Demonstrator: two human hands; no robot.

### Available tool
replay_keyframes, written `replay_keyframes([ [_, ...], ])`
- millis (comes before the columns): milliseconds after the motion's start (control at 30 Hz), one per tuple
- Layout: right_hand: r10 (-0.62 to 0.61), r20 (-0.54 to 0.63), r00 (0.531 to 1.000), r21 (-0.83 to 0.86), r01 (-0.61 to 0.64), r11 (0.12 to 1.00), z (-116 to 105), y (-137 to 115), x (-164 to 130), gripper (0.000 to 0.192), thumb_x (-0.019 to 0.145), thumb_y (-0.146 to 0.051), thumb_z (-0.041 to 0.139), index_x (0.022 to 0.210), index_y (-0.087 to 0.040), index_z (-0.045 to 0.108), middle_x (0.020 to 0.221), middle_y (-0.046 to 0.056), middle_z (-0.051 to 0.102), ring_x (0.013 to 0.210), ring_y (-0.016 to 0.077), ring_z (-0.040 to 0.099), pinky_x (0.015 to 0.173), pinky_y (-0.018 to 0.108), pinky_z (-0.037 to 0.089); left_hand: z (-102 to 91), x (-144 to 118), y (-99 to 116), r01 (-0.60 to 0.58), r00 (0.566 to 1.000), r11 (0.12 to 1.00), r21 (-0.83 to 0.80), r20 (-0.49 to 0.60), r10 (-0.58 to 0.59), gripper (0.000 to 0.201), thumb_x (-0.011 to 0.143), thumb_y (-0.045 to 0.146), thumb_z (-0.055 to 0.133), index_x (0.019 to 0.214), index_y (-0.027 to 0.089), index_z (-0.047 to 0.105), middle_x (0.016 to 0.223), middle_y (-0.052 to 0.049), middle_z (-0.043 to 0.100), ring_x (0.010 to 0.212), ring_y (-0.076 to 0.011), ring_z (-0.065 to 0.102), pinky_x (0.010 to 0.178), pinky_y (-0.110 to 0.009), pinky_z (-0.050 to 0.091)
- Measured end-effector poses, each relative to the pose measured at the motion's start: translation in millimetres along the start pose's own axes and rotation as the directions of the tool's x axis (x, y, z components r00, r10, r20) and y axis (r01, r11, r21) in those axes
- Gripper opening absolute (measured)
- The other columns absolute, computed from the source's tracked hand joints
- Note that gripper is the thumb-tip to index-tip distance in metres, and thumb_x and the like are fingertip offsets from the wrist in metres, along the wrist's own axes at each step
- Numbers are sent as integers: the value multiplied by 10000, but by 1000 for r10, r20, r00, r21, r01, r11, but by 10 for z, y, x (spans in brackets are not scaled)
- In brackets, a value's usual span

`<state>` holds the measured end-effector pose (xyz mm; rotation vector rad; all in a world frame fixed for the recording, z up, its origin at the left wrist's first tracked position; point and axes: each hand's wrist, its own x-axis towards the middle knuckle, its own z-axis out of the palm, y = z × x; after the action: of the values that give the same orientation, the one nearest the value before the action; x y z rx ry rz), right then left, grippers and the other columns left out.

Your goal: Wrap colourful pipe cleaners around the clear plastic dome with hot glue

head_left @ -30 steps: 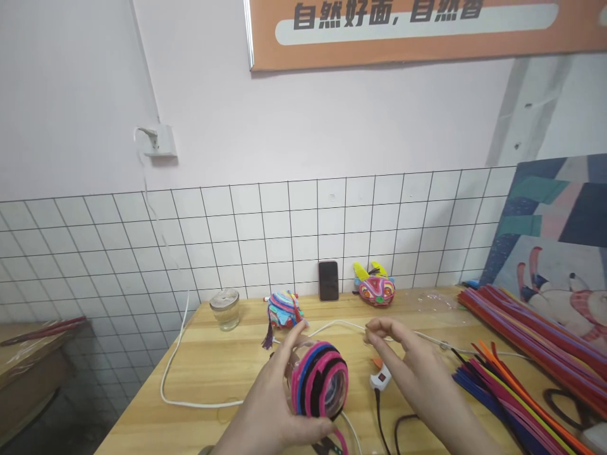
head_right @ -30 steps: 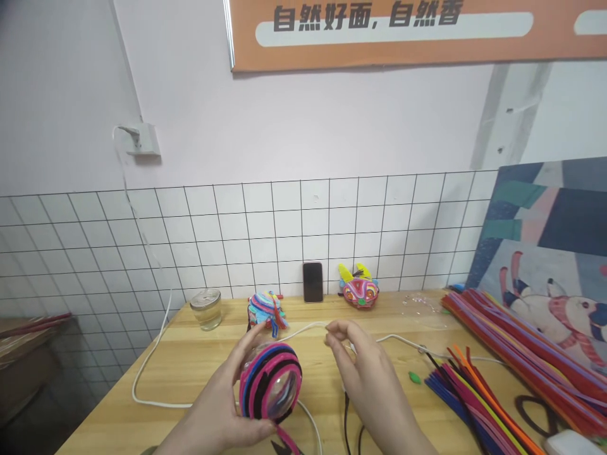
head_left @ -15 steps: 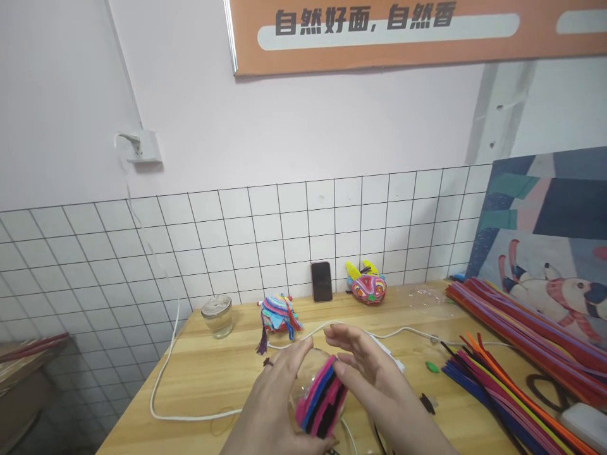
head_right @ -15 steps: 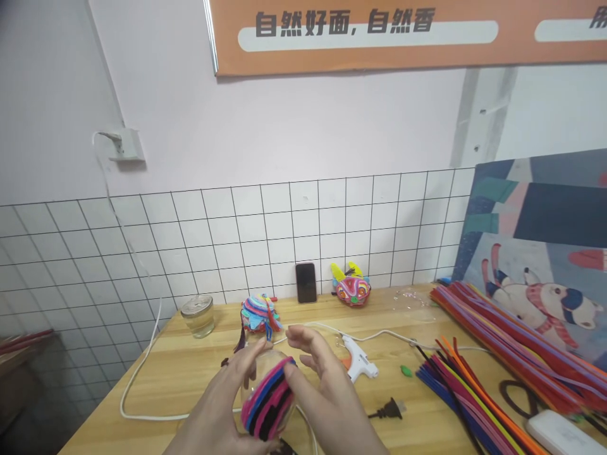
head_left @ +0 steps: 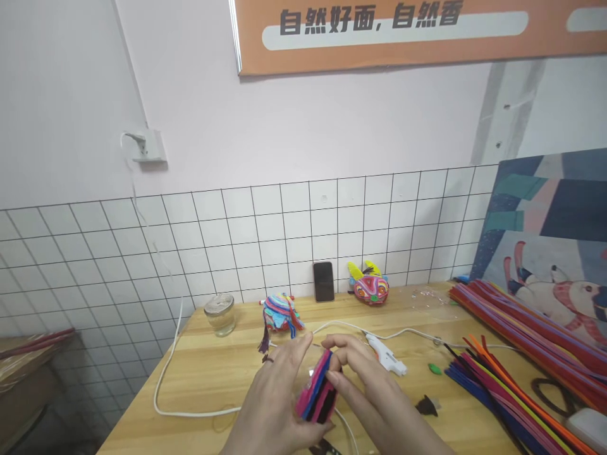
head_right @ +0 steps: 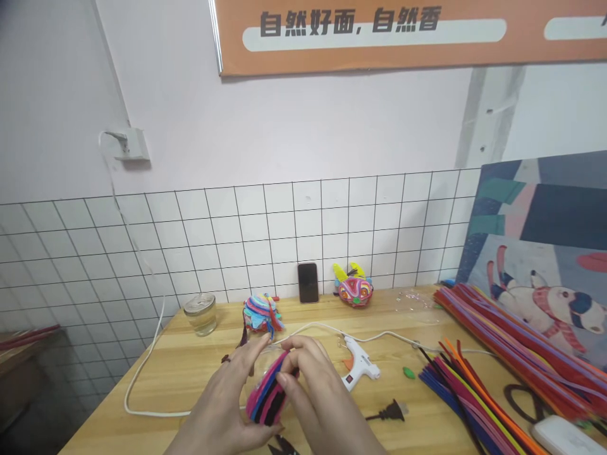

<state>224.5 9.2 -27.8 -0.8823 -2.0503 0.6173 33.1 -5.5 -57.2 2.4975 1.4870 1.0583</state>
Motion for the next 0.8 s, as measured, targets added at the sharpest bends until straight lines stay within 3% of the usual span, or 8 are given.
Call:
replay_keyframes([
  [133,112,-182,977,87,-97,991,-110,137,54,196,938,-363,393,816,-250,496,1157,82,590,1151,232,536,964,381,426,-79,13,50,217,975,936,-276,105,-195,1071,525,260,844,1419,301,255,1435,-158,465,1287,-398,436,1024,-561,373],
  [200,152,-249,957,98,-131,986,-165,233,78,223,936,-409,389,840,-244,504,1037,82,631,1075,240,585,913,378,464,-146,23,96,324,946,781,-534,185,-266,1082,537,231,840,1429,304,234,1407,-140,490,1264,-367,470,1040,-513,364],
  [300,225,-265,938,42,-222,974,-194,352,93,239,927,-432,407,851,-236,519,786,36,645,805,220,659,729,342,538,-238,29,134,364,929,468,-805,276,-249,1121,553,253,855,1446,287,178,1342,-135,539,1193,-325,546,1014,-426,402],
  [367,214,-267,940,-1,-222,975,-177,389,85,180,912,-387,445,923,-233,538,806,41,682,792,222,672,728,362,547,-273,23,124,327,940,393,-859,254,-228,1127,536,357,873,1445,259,214,1300,-143,566,1149,-324,572,1001,-402,408],
  [500,52,-225,973,-9,-55,998,-133,315,27,332,896,-292,494,1227,-269,487,1213,75,659,1143,224,598,950,422,497,-278,6,83,208,967,317,-925,146,-206,1068,539,649,748,1425,217,336,1312,-153,553,1176,-365,525,1026,-416,364],
  [600,-79,-177,981,-82,66,994,-141,125,-26,302,921,-299,518,1221,-325,512,1223,20,659,1135,176,609,925,314,532,-250,2,71,194,966,207,-959,150,-212,1014,584,673,698,1425,220,358,1281,-140,583,1241,-376,461,1053,-436,322],
  [667,-229,-170,958,-121,211,970,-150,-21,-37,286,929,-266,528,1208,-331,520,1187,-6,677,1115,138,617,936,239,515,-223,3,58,211,962,147,-966,179,-207,970,598,658,700,1412,231,390,1281,-128,591,1272,-371,428,1070,-444,295],
  [800,-477,-212,853,-223,432,874,-145,-189,7,177,958,-219,481,1094,-204,593,986,56,728,938,128,674,837,175,534,-158,3,17,290,939,121,-949,258,-226,894,604,597,740,1382,269,445,1258,-98,622,1229,-346,478,1077,-448,274],
])
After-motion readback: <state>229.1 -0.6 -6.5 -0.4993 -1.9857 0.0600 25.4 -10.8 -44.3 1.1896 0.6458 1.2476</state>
